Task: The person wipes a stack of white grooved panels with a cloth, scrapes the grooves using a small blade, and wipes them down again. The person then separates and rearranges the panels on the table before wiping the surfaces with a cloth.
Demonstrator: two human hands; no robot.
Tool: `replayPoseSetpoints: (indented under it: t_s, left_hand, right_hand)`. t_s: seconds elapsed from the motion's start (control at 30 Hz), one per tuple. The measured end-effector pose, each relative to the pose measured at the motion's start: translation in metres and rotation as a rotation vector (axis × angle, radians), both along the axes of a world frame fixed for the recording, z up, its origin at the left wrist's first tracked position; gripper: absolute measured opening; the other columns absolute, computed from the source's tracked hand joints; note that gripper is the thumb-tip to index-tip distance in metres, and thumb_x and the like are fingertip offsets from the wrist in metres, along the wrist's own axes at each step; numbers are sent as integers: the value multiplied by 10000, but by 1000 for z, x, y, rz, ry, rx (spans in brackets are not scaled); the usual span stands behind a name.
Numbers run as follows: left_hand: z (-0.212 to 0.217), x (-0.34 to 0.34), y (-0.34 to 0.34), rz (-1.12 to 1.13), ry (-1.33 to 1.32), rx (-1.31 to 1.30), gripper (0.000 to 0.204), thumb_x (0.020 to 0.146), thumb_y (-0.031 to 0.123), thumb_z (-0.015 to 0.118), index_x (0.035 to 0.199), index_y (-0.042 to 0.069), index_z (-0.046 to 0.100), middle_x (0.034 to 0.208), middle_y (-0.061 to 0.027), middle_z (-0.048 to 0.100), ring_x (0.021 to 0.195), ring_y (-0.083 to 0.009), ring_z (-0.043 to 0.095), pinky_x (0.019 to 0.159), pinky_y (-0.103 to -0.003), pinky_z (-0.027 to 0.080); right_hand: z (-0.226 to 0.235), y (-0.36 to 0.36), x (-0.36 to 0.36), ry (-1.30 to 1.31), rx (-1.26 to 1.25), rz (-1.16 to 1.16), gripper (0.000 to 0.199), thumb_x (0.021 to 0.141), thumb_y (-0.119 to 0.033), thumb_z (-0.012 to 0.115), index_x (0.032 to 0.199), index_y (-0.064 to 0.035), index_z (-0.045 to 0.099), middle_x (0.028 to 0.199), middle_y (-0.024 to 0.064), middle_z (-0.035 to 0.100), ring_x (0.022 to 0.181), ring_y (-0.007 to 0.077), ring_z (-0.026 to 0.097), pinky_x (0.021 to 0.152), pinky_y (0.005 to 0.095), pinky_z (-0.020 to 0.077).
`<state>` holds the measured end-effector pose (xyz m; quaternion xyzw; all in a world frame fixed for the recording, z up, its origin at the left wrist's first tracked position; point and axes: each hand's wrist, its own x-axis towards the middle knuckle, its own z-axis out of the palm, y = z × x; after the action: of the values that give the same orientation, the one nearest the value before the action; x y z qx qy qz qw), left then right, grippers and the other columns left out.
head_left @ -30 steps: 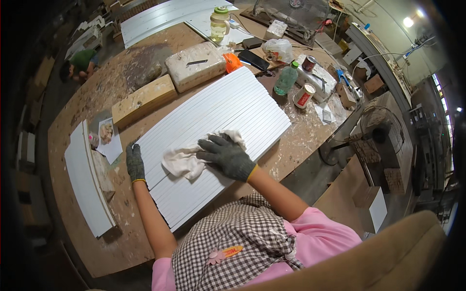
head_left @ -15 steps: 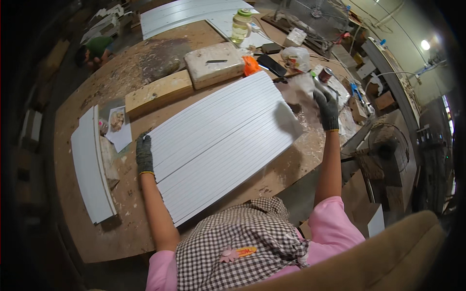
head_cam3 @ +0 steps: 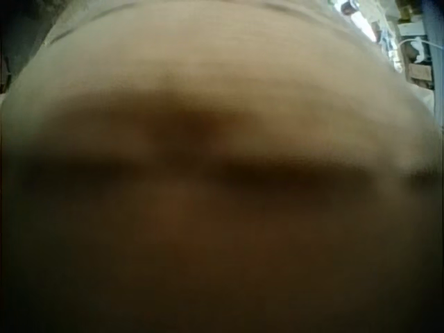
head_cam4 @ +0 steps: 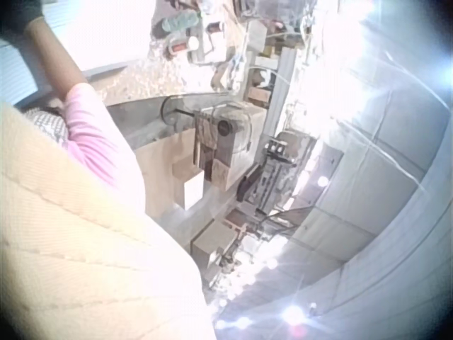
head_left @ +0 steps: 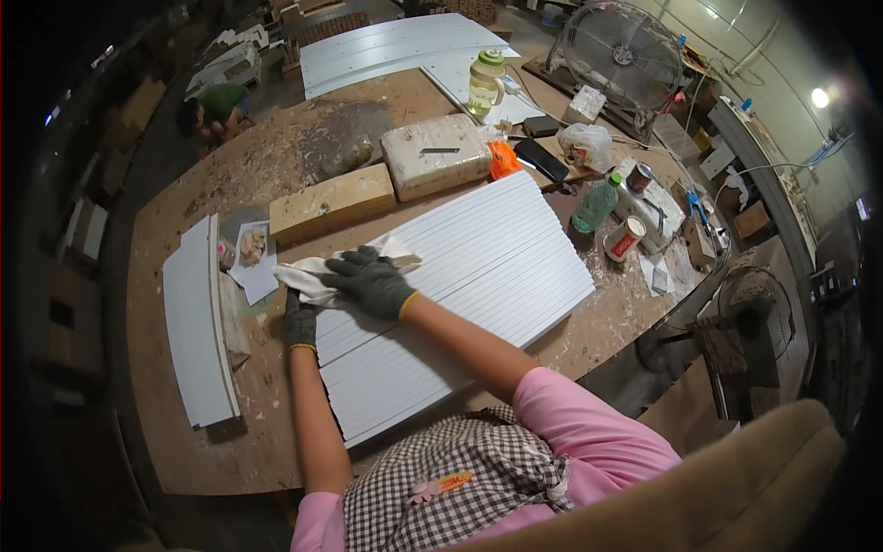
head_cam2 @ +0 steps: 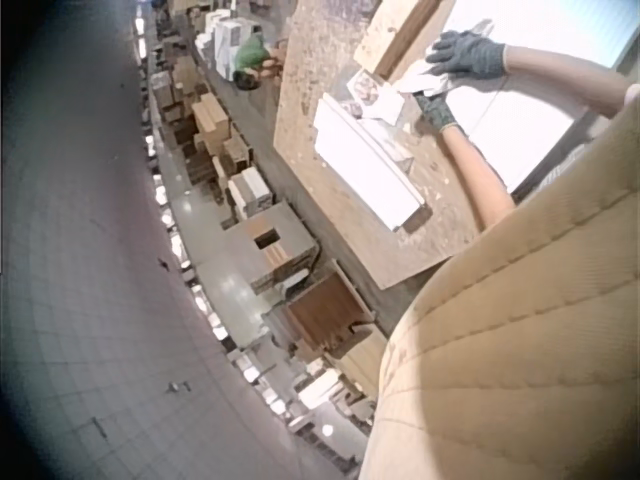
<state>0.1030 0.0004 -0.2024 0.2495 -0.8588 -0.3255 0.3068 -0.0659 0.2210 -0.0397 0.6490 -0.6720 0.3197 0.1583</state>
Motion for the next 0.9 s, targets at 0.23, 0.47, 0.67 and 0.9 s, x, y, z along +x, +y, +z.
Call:
replayPoseSetpoints:
  t_s: [0.23,0.47,0.67,0.9]
  left_hand:
    - [93,-11,53,170,-47,386,330,988,229,441,1217,11,534,1218,-146,578,1136,-244,515,1000,-324,378]
    - [54,-23,51,69,90,303,312,992,198,434,1217,8,535,1213,-117,577,1141,-244,510,1027,-342,367]
    - [70,-30,64,32,155,468,240,991,196,467,1126,42,592,1079,-70,606,1058,-171,520,981,-295,387]
    - [79,-43,84,-7,179,629,344,964,185,500,1269,27,516,1215,-62,555,1123,-155,473,1013,-284,347]
  right_hand:
    - [-7,188,-226,-578,18,-676,304,883,-197,467,1065,-33,647,1047,183,637,1055,311,569,921,390,431]
    - [-67,411,-313,-23,1166,-741,290,866,-299,490,927,-108,700,986,189,676,925,350,650,835,430,502]
    - [16,346,-275,-669,269,-912,332,814,-354,657,1085,-174,720,1039,112,703,906,260,684,870,340,502]
    - [-125,303,-407,-718,-84,-534,569,840,-402,658,1262,-43,527,1261,163,560,1091,216,547,940,322,459]
